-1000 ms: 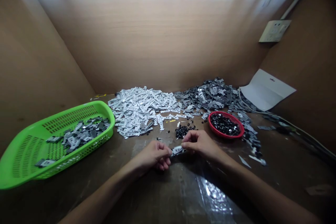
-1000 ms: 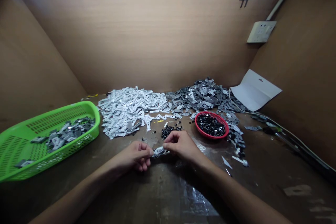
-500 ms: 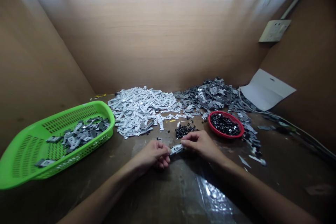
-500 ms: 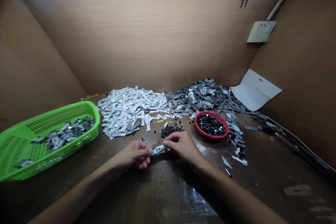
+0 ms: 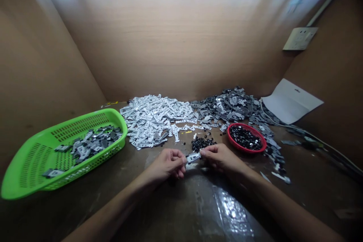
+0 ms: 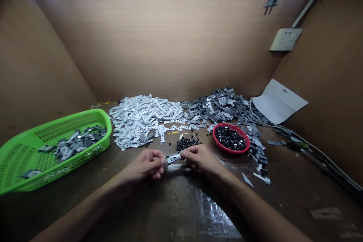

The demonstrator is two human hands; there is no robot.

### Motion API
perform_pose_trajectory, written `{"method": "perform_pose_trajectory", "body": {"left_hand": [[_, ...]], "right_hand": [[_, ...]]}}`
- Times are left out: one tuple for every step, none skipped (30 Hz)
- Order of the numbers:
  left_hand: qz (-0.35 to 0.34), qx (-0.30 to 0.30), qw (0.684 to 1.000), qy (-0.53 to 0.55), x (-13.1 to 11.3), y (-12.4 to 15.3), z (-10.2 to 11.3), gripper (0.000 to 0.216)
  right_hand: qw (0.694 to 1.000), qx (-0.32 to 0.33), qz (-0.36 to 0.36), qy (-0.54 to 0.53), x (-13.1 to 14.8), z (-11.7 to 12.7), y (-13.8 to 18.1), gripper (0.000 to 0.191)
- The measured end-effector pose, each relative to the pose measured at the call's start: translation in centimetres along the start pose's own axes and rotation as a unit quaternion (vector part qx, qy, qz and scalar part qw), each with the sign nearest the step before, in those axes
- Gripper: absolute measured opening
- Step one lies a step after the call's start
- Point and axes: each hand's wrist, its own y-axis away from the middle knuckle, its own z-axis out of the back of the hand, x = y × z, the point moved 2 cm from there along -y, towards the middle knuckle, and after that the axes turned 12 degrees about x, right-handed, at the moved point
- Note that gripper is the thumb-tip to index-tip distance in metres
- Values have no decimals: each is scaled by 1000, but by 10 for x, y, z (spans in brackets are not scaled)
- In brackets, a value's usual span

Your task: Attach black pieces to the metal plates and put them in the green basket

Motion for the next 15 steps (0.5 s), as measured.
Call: {"method": "perform_pose_trajectory", "body": {"left_hand": [[-4, 2, 1000, -2, 0, 0, 0, 34], [-7, 4, 1000, -4, 0, 0, 0, 34], [-10, 4, 1000, -6, 0, 0, 1, 34], [-13, 4, 1000, -7, 1, 0, 1, 35], [-16, 4, 1000, -7, 2, 0, 1, 35], [-19, 4, 1000, -6, 2, 0, 1, 35], [-22, 3, 1000, -6, 3, 0, 1, 35], [-25, 2, 1000, -5, 3, -1, 1, 35], [-26, -3, 1000, -6, 4, -1, 1, 34], [-26, -9, 1000, -8, 5, -2, 2, 34], [-25, -19, 999, -11, 6, -4, 3, 34], [-25, -29, 999, -15, 7, -5, 4, 34], [-22, -38, 999, -18, 9, -7, 6, 34], [-17, -47, 999, -21, 11, -9, 7, 34], [-11, -52, 998, -22, 12, -11, 8, 33]], "right_hand": [[1000, 10, -6, 5, 0, 0, 0, 50], [1000, 17, -7, 9, 0, 0, -1, 49], [1000, 20, -3, 15, -1, 0, -1, 48], [1000, 20, 6, 22, -1, -1, -2, 47], [999, 11, 20, 34, -1, -2, -3, 44], [998, -6, 40, 51, -1, -3, -3, 42], [995, -28, 61, 72, -1, -5, -3, 39], [991, -52, 83, 94, 0, -7, -3, 37], [985, -74, 101, 117, 0, -8, -3, 35], [980, -94, 114, 137, 0, -9, -3, 34], [975, -109, 120, 153, 1, -10, -3, 34], [971, -119, 123, 167, 1, -11, -4, 34], [969, -124, 122, 177, 1, -11, -4, 34], [968, -125, 120, 184, 0, -10, -5, 34], [968, -121, 117, 188, 0, -10, -6, 35]]}}
